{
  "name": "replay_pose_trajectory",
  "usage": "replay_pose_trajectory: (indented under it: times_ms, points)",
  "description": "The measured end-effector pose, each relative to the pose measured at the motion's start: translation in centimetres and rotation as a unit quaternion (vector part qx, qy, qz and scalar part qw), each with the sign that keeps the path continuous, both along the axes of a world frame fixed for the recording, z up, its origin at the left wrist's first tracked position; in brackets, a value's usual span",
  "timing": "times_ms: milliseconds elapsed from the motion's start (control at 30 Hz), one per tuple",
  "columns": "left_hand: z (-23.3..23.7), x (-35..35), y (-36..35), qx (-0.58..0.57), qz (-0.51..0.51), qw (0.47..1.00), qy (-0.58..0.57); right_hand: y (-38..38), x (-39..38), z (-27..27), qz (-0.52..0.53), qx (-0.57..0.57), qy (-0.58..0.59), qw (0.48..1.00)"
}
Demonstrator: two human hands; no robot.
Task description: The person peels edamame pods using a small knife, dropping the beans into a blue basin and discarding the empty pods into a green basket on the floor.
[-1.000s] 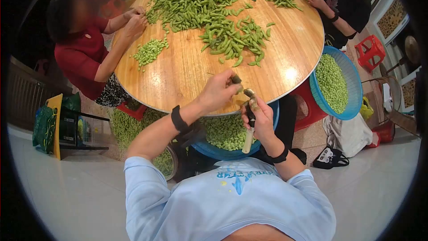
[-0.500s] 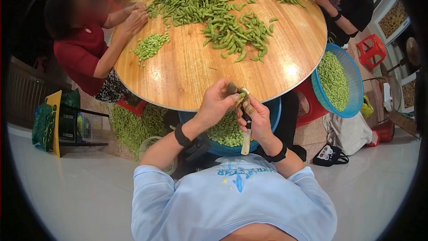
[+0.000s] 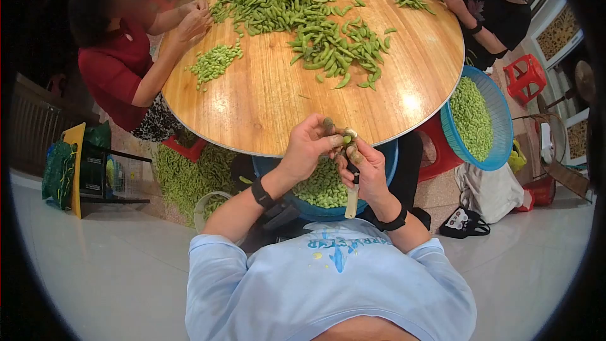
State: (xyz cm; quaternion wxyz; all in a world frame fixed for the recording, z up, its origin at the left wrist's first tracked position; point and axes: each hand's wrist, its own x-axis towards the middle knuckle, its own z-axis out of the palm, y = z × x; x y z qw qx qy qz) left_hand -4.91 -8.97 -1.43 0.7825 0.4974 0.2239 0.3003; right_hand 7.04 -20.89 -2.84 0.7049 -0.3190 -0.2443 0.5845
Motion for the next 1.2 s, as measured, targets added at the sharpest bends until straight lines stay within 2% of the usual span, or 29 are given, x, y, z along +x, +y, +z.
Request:
replay_pose_trajectory:
  times_ms: [67, 133, 167, 200, 233, 267, 300, 367, 433, 500, 533, 600, 733, 767, 800, 833, 900, 933, 967, 1000, 1033, 1067, 1133, 1167, 1200]
  points:
    - [0.0, -0.4, 0.9, -0.162, -0.108, 0.980, -0.042, -0.1, 0.2, 0.0, 0.009, -0.003, 0.003, 1.000]
    - [-0.1, -0.5, 0.4, -0.142, -0.086, 0.986, -0.026, -0.4, 0.4, -0.4, 0.017, 0.004, -0.078, 0.997]
    - [0.0, -0.5, 0.2, -0.119, -0.065, 0.991, -0.010, -0.3, 0.4, -0.3, 0.016, 0.003, -0.078, 0.997]
    - [0.3, -0.6, -0.1, -0.118, -0.065, 0.991, -0.011, -0.2, 0.4, -0.2, 0.024, -0.047, 0.026, 0.998]
    - [0.7, -0.8, -0.5, 0.160, -0.029, 0.983, 0.084, -0.1, 0.4, 0.0, 0.031, -0.097, 0.128, 0.986]
    - [1.0, -0.8, -0.7, 0.425, 0.011, 0.889, 0.171, -0.1, 0.5, 0.0, 0.032, -0.097, 0.127, 0.987]
    - [1.3, -0.8, -0.6, 0.425, 0.013, 0.889, 0.171, -0.1, 0.6, 0.0, 0.044, -0.096, 0.149, 0.983]
    - [1.6, -1.1, -0.6, 0.636, 0.058, 0.764, 0.089, -0.4, 0.4, 0.1, 0.056, -0.097, 0.174, 0.978]
    - [1.8, -1.5, -0.7, 0.650, 0.040, 0.750, 0.120, -0.3, 0.4, 0.6, 0.086, -0.108, 0.215, 0.967]
    - [1.8, -1.5, -0.8, 0.686, 0.069, 0.714, 0.120, -0.1, 0.1, 1.1, 0.087, -0.114, 0.235, 0.961]
    - [1.6, -1.5, -0.8, 0.686, 0.070, 0.714, 0.120, 0.0, -0.1, 1.2, 0.086, -0.121, 0.254, 0.956]
    - [0.9, -1.6, -0.5, 0.705, 0.087, 0.694, 0.117, 0.1, -0.8, 1.3, 0.068, -0.117, 0.231, 0.964]
    - [0.7, -1.0, -0.2, 0.694, 0.132, 0.705, 0.065, 0.4, -0.8, 1.0, 0.041, -0.111, 0.194, 0.974]
    - [0.8, -1.0, -0.2, 0.635, 0.120, 0.759, 0.076, 0.4, -1.0, 1.0, 0.042, -0.112, 0.195, 0.974]
    - [0.9, -0.9, -0.3, 0.572, 0.108, 0.808, 0.086, 0.4, -1.1, 1.1, 0.017, -0.094, 0.141, 0.985]
    - [0.7, -0.8, -0.4, 0.571, 0.108, 0.809, 0.086, 0.4, -1.2, 1.1, -0.009, -0.076, 0.086, 0.993]
    - [0.3, -0.6, -0.7, 0.365, 0.093, 0.922, 0.095, 0.3, -1.2, 1.0, -0.022, -0.081, 0.075, 0.994]
    - [0.3, -0.7, -0.8, 0.365, 0.093, 0.921, 0.095, 0.3, -1.2, 1.0, -0.036, -0.084, 0.065, 0.994]
    - [0.2, -0.7, -0.9, 0.240, 0.063, 0.964, 0.092, 0.3, -1.2, 0.9, -0.036, -0.083, 0.064, 0.994]
    - [0.3, -0.7, -0.9, 0.111, 0.032, 0.989, 0.089, 0.2, -1.2, 0.7, -0.049, -0.083, 0.014, 0.995]
    - [0.4, -0.7, -1.0, 0.111, 0.034, 0.989, 0.089, 0.2, -1.2, 0.5, -0.061, -0.083, -0.036, 0.994]
    - [0.7, -0.8, -1.1, 0.116, 0.035, 0.986, 0.111, 0.1, -1.1, 0.0, -0.060, -0.084, -0.035, 0.994]
    - [0.6, -0.9, -1.3, 0.122, 0.035, 0.983, 0.135, 0.1, -0.8, -0.6, -0.123, -0.071, -0.198, 0.970]
    - [0.1, -1.1, -1.4, 0.185, 0.028, 0.972, 0.144, 0.2, -0.6, -0.7, -0.124, -0.070, -0.197, 0.970]
    - [-0.1, -1.2, -1.6, 0.246, 0.021, 0.957, 0.153, 0.4, -0.5, -0.7, -0.147, -0.061, -0.281, 0.946]
